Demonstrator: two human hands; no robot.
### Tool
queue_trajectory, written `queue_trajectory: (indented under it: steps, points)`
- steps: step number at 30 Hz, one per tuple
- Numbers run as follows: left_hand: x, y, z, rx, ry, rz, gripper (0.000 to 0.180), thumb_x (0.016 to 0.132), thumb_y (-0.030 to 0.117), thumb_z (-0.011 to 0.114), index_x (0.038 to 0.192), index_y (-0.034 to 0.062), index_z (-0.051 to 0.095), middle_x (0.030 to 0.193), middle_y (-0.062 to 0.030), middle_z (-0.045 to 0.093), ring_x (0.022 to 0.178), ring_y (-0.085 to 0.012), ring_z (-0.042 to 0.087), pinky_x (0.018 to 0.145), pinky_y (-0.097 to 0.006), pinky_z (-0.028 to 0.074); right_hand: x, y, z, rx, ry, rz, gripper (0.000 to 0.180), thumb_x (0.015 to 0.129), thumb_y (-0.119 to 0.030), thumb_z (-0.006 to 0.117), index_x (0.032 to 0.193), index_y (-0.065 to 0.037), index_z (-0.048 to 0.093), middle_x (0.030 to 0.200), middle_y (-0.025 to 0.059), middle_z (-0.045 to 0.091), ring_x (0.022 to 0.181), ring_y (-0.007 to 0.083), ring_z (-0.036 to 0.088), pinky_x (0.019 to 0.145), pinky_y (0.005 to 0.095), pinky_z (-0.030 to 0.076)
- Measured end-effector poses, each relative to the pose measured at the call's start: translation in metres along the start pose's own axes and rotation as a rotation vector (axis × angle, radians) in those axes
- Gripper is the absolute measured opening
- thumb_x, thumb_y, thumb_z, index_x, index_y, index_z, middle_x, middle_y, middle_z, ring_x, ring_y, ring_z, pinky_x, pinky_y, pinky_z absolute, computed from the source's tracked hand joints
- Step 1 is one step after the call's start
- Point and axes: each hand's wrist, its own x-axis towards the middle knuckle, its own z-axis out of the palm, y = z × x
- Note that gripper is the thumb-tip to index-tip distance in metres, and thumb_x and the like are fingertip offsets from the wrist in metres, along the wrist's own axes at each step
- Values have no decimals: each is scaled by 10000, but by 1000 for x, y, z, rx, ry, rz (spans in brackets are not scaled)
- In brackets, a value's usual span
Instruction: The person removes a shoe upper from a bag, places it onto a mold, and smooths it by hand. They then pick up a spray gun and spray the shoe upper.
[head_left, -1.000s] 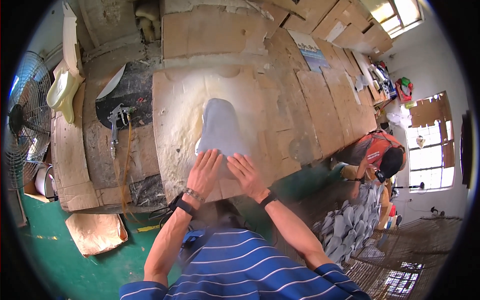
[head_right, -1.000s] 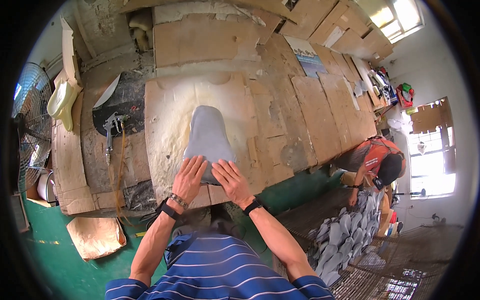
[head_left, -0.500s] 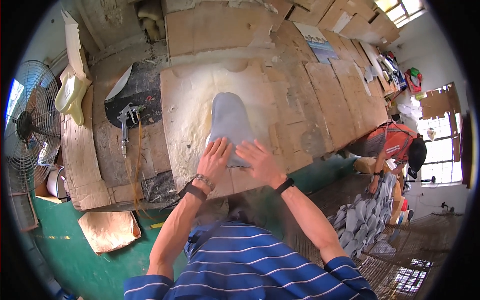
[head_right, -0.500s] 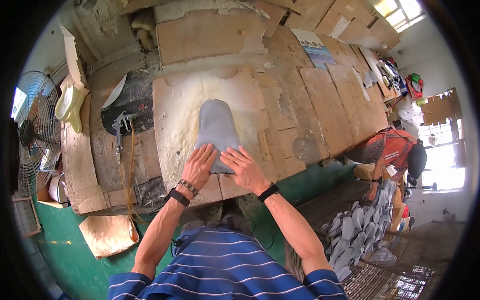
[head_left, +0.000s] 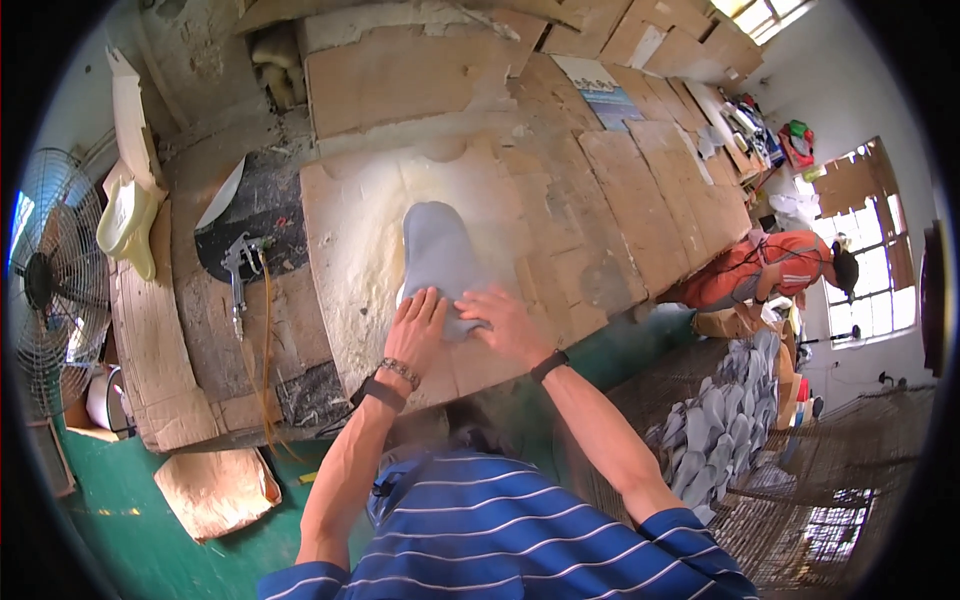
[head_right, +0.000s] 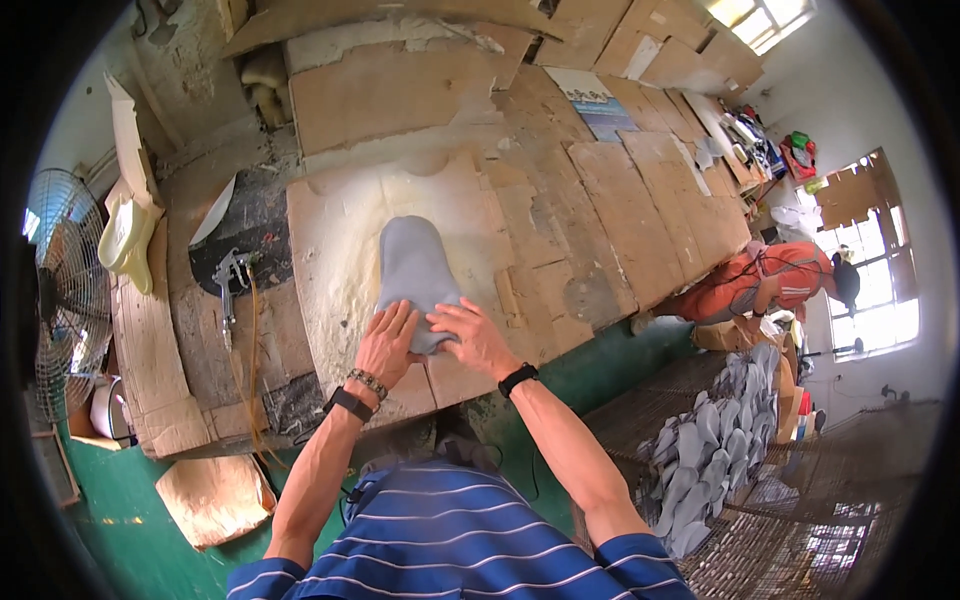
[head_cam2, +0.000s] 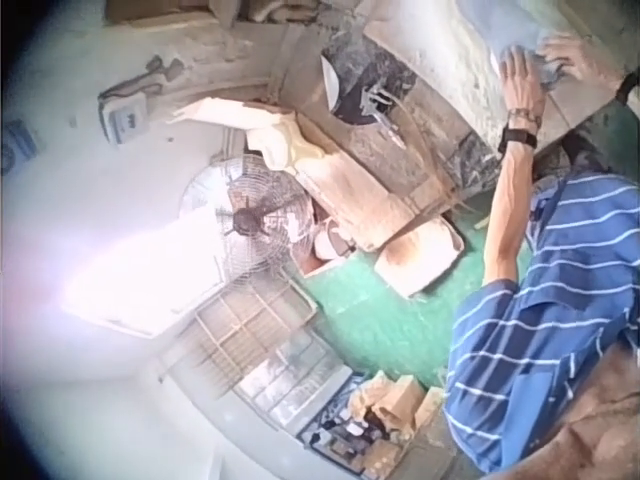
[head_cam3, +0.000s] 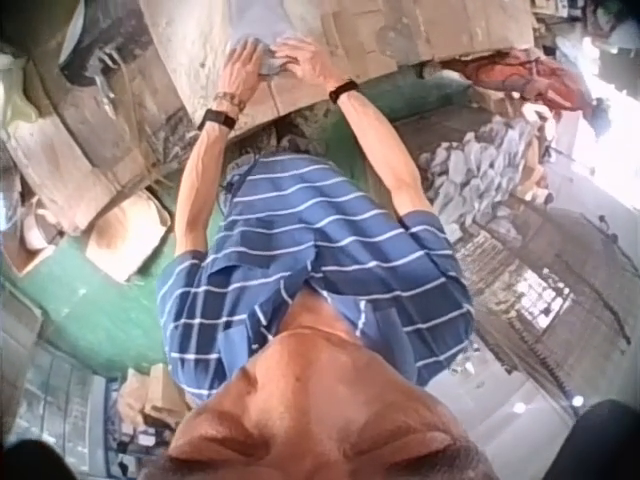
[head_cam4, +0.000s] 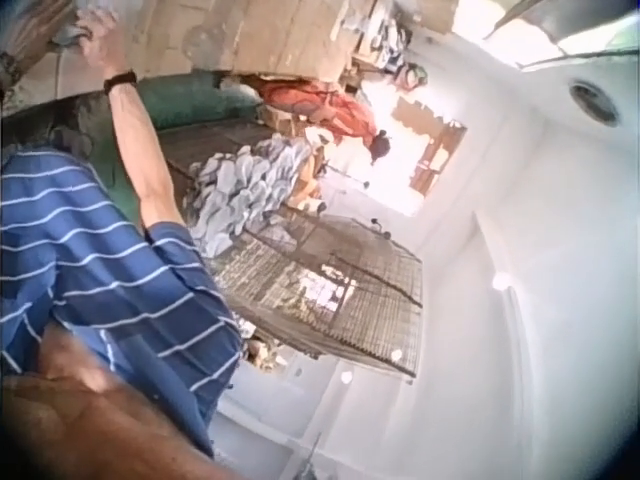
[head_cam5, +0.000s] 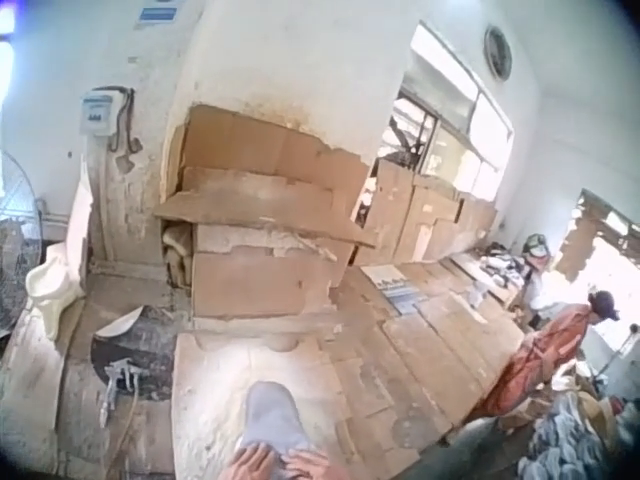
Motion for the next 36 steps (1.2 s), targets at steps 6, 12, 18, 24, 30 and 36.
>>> queue_trajectory:
  steps: [6, 12, 18, 24, 30, 36]
  points:
    - [-4, 10, 5, 50, 53, -36, 609, 777, 27, 593, 1379, 23, 503, 1469, -183, 476, 1371, -343, 442, 1150, -475, 332, -5, 12, -8, -80, 7, -108, 588, 696, 74, 654, 1258, -98, 655, 1394, 19, 588, 1372, 247, 458, 1152, 409, 370]
    - [6, 13, 5, 91, 104, -34, 485, 845, 78, 543, 1327, 19, 543, 1441, -185, 507, 1346, -333, 472, 1134, -465, 350, 8, 35, -16, 77, -121, -64, 686, 644, 166, 542, 1272, -88, 647, 1396, 51, 582, 1371, 269, 456, 1133, 385, 400]
    - [-4, 9, 7, 48, 113, -54, 483, 834, 52, 528, 1316, 25, 549, 1434, -183, 514, 1342, -333, 475, 1127, -468, 356, -6, -10, -9, -148, 5, -131, 600, 692, 91, 587, 1263, -84, 644, 1393, 45, 583, 1362, 254, 463, 1158, 438, 344]
    - [1, 13, 1, 72, 139, -13, 407, 880, 109, 522, 1272, 9, 568, 1388, -191, 555, 1298, -338, 515, 1096, -468, 387, -16, 1, 7, -314, 136, -158, 440, 778, -39, 673, 1212, -110, 673, 1336, 10, 622, 1324, 233, 499, 1129, 489, 361]
    - [9, 8, -1, 58, 142, 10, 419, 870, 108, 529, 1272, -8, 560, 1404, -204, 531, 1312, -355, 490, 1095, -469, 382, -1, 12, 3, -69, 67, -95, 401, 779, -21, 659, 1169, -105, 694, 1308, -9, 644, 1298, 216, 521, 1127, 469, 362]
    - [-1, 5, -2, 3, -7, -15, 812, 722, 164, 773, 1441, 8, 429, 1531, -200, 399, 1433, -353, 356, 1163, -483, 295, -8, -13, 2, -335, 37, -144, 422, 802, -181, 728, 1209, -89, 665, 1358, 14, 607, 1322, 227, 488, 1125, 473, 353]
